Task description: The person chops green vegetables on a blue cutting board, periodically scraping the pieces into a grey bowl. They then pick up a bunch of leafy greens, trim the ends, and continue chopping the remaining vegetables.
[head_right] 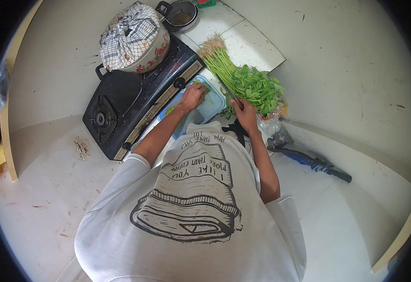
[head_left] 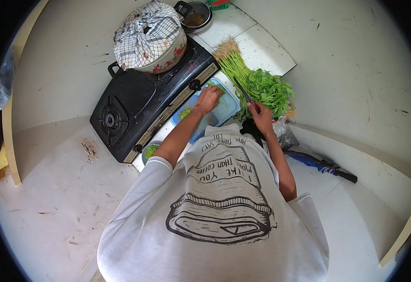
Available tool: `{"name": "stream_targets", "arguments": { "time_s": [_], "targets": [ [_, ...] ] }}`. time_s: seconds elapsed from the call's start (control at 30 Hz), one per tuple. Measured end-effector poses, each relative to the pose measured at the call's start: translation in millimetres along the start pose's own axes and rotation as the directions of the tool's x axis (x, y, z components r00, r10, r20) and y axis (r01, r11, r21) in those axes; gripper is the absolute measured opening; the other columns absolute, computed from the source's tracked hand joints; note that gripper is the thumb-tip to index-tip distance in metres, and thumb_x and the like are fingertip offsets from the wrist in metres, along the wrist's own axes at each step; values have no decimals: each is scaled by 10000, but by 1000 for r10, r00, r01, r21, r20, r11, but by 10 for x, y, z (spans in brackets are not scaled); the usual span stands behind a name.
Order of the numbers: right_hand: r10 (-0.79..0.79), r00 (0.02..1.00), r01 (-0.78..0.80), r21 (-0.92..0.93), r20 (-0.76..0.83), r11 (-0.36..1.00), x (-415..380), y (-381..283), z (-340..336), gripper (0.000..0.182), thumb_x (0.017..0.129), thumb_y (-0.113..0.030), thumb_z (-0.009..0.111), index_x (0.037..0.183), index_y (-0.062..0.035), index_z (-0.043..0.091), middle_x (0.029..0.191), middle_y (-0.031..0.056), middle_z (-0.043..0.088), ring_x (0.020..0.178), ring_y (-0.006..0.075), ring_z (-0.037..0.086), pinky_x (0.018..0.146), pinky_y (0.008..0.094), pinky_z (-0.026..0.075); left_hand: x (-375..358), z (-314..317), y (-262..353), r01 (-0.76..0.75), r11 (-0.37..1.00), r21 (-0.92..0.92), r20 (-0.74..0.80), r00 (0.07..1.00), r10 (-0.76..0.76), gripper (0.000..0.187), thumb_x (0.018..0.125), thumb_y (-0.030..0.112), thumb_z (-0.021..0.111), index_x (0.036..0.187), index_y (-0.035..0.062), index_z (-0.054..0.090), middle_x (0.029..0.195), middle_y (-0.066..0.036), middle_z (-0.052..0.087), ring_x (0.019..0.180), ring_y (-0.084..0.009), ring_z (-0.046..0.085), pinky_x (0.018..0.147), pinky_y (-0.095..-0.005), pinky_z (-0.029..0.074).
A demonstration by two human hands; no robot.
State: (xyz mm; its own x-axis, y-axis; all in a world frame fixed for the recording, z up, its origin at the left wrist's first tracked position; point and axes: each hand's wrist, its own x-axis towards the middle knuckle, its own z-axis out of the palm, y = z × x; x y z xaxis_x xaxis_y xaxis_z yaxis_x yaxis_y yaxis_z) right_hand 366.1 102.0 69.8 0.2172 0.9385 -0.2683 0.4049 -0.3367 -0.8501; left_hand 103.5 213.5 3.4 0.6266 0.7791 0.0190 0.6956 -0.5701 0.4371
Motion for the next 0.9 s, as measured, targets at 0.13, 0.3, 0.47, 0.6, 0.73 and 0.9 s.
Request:
{"name": "stream_targets", "arguments": {
  "time_s": [0.13,0.3,0.47,0.6,0.73,0.9],
  "targets": [
    [-39,999,38,-39,-19,999,8,4,-30,430,974,-378,721,1000,51,729,650,139,597,583,193,511,591,381,435,-24,-46,-29,-57,998,-27,70,996,58,299,832,70,682,1124,115,734,1093,-71,643,1101,-289,586,962,-441,475],
    [-41,999,39,-39,-31,998,9,16,-39,423,974,-374,717,998,48,730,655,140,601,587,203,514,606,387,445,-5,-62,52,-120,992,40,123,986,114,283,856,87,680,1131,130,733,1104,-51,623,1123,-272,572,979,-439,457],
    [-86,994,84,-33,-63,996,3,36,-40,420,980,-377,727,982,43,733,634,78,558,583,157,460,571,358,397,38,-57,64,-112,990,85,154,983,98,238,869,95,676,1100,125,721,1090,-57,610,1119,-275,563,978,-448,451],
    [-89,994,88,-35,-56,996,-3,35,-46,422,982,-383,729,991,38,737,628,55,550,584,146,449,564,349,387,27,-44,60,-125,986,110,160,981,107,271,846,69,679,1111,121,699,1107,-72,593,1121,-290,554,974,-455,449],
    [-55,998,53,-43,-42,998,-14,10,-56,421,976,-367,711,986,54,716,656,149,592,583,209,500,598,386,432,1,-80,58,-132,984,123,159,981,112,360,813,41,679,1165,117,655,1152,-85,570,1145,-304,537,983,-457,444],
    [-90,995,87,-53,-47,995,-5,18,-52,430,980,-377,708,982,53,715,648,156,586,575,210,500,593,380,432,-43,-226,83,-134,990,44,139,982,127,319,834,29,667,1141,98,615,1179,-89,574,1139,-309,533,990,-454,440]
  ]
}}
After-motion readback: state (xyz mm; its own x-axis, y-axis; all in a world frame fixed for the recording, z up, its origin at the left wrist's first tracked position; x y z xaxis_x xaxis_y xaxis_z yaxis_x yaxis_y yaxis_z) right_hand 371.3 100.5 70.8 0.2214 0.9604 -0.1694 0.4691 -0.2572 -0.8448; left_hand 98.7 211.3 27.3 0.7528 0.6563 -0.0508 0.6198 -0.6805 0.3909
